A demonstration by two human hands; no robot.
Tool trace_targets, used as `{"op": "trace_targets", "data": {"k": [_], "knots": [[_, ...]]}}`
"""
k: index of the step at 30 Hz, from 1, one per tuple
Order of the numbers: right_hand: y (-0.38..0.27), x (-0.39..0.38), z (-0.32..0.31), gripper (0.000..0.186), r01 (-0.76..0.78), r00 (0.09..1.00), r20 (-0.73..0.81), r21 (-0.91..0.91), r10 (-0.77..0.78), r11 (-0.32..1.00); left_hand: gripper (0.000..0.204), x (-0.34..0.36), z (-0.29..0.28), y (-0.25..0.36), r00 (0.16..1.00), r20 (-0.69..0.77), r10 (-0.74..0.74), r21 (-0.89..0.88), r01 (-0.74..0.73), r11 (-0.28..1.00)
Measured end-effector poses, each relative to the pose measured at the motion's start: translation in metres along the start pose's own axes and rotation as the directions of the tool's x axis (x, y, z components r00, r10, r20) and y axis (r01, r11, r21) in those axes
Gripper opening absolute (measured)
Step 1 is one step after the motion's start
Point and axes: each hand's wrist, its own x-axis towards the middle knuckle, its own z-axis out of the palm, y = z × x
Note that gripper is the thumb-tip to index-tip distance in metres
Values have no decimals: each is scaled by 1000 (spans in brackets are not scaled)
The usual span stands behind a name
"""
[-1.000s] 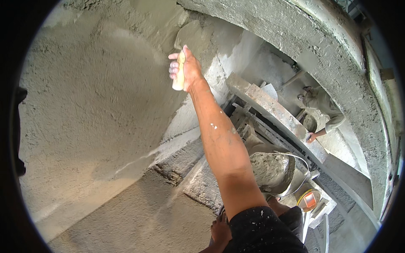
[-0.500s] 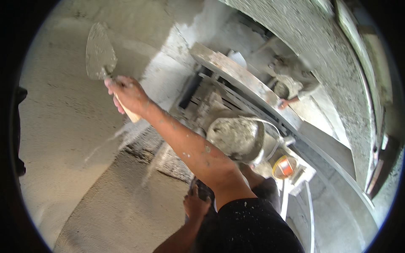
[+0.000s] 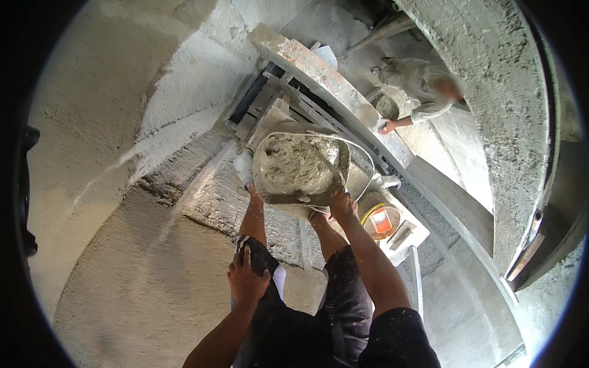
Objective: The person scoops wet plaster from a bucket with a trowel and applies it to a curved concrete wall, smoothing the surface in repeated strokes. The person works on a small section of the wall, repeatedly loading the trowel and spreading the plaster.
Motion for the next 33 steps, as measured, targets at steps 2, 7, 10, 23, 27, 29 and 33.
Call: {"op": "trace_targets", "data": {"k": [2, 7, 10, 23, 27, 29, 33], "knots": [[-6, 40, 16, 44, -17, 999, 28, -117, 20, 993, 90, -5, 11, -5, 1000, -1, 20, -33, -20, 999], [-72, 83, 86, 33, -232, 938, 317, 259, 144, 938, 89, -6, 27, -13, 996, -63, 64, -116, -71, 991], [-100, 73, 95, 43, 50, 877, 471, 117, -100, 992, 91, -8, 33, -5, 997, -58, 57, -86, -62, 994], [-126, 103, 22, 29, 178, 960, -161, -283, -230, 942, 91, -5, 32, -4, 999, -18, 49, -84, -51, 995], [-136, 103, 36, 35, 380, 921, 100, -434, -376, 816, 93, -8, 33, -2, 999, -4, 32, -90, -32, 995], [-121, 77, 25, 35, 407, 912, 101, -356, -399, 841, 93, -8, 30, 3, 1000, 1, 30, -111, -30, 993], [-89, 51, -6, 33, 335, 916, -143, -238, -374, 912, 91, -8, 23, 7, 999, -16, 34, -140, -36, 989]]}}
